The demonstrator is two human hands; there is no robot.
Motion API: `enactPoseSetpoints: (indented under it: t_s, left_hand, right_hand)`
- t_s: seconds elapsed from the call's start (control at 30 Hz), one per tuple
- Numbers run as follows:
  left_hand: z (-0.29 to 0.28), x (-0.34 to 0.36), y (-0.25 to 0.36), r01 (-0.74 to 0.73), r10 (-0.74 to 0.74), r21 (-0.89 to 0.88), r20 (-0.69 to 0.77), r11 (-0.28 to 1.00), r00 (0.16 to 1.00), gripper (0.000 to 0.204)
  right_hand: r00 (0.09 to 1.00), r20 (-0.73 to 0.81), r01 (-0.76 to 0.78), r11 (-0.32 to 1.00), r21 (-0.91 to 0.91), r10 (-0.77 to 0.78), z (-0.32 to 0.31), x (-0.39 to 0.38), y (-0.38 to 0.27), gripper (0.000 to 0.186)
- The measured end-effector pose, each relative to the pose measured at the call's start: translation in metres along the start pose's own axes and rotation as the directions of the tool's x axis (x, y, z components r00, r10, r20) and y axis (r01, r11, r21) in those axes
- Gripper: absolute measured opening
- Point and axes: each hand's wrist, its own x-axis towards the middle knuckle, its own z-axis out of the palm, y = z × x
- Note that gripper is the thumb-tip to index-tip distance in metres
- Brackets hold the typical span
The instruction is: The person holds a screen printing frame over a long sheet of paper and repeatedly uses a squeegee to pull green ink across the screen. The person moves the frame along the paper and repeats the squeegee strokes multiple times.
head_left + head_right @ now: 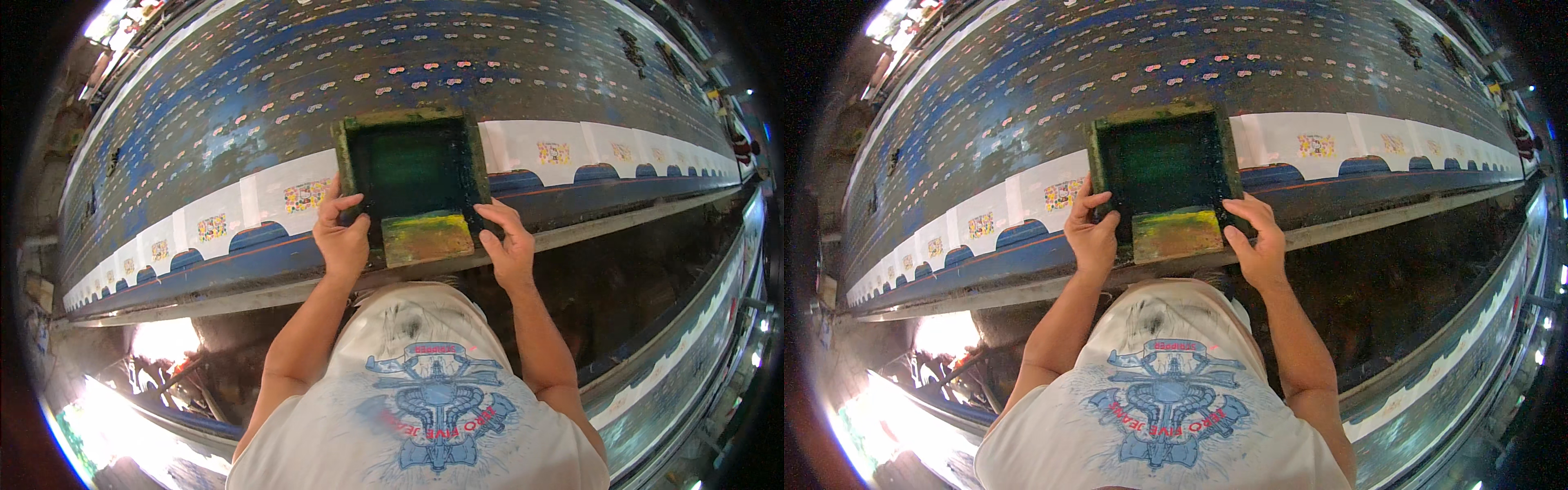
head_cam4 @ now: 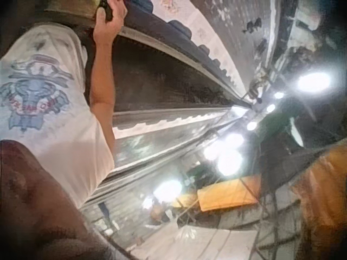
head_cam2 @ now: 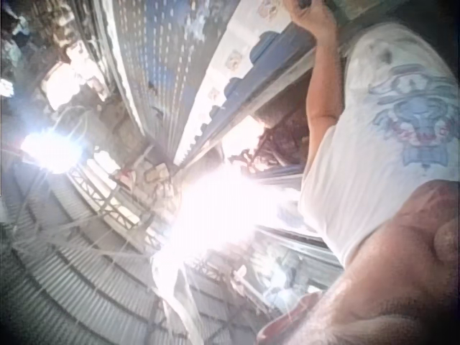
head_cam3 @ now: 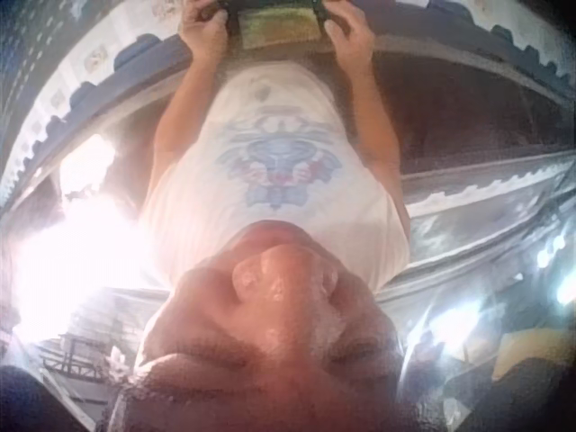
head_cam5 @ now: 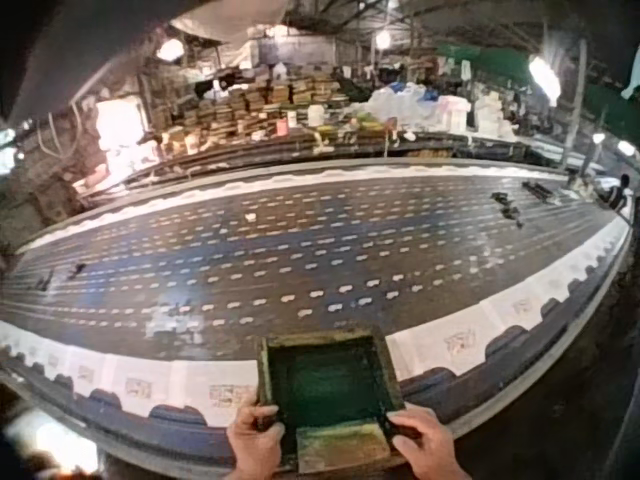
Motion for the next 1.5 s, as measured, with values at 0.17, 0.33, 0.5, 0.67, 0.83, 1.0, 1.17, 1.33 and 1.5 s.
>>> enactPoseSetpoints:
  t_s: [0.17, 0.33, 0.5, 0.67, 0.83, 1.0, 1.17, 1.33, 1.5]
  left_hand:
    - [0.042, -0.015, 0.002, 0.089, -0.088, 0.016, -0.029, 0.996, 0.996, 0.036]
    - [0.053, -0.019, 0.009, 0.2, -0.203, -0.047, -0.065, 0.979, 0.977, 0.036]
    - [0.052, -0.019, 0.014, 0.211, -0.212, -0.019, -0.062, 0.977, 0.975, 0.037]
    - [0.054, -0.019, 0.009, 0.207, -0.213, -0.115, -0.044, 0.972, 0.976, 0.038]
    - [0.057, -0.019, 0.009, 0.209, -0.212, -0.067, -0.053, 0.976, 0.976, 0.037]
    - [0.058, -0.02, 0.012, 0.219, -0.227, -0.122, -0.047, 0.968, 0.973, 0.035]
    - [0.057, -0.02, 0.007, 0.222, -0.227, -0.093, -0.047, 0.971, 0.973, 0.035]
    - [0.057, -0.02, 0.004, 0.215, -0.217, -0.058, -0.043, 0.975, 0.975, 0.034]
    - [0.059, -0.02, 0.0, 0.129, -0.125, 0.061, -0.07, 0.99, 0.99, 0.03]
  right_hand:
    - [0.997, 0.079, -0.002, 0.999, 0.053, -0.002, -0.051, 0.007, 0.022, 0.038]
    - [0.989, 0.149, -0.005, 0.998, 0.067, -0.005, -0.072, 0.009, 0.025, 0.039]
    - [0.991, 0.133, 0.014, 0.996, 0.084, -0.025, -0.071, 0.01, 0.024, 0.035]
    - [0.99, 0.094, 0.12, 0.981, -0.156, -0.106, -0.066, 0.015, 0.006, 0.033]
    - [0.891, 0.354, 0.4, 0.859, -0.32, -0.283, -0.054, 0.021, -0.028, 0.038]
    - [0.78, 0.588, 0.494, 0.789, -0.366, -0.215, -0.034, 0.026, -0.042, 0.049]
    - [0.749, 0.62, 0.564, 0.715, -0.413, -0.232, -0.023, 0.037, -0.043, 0.045]
    - [0.702, 0.678, 0.591, 0.709, -0.384, -0.219, -0.021, 0.05, -0.05, 0.039]
    - [0.67, 0.732, 0.514, 0.789, -0.336, -0.125, -0.03, 0.098, -0.056, 0.045]
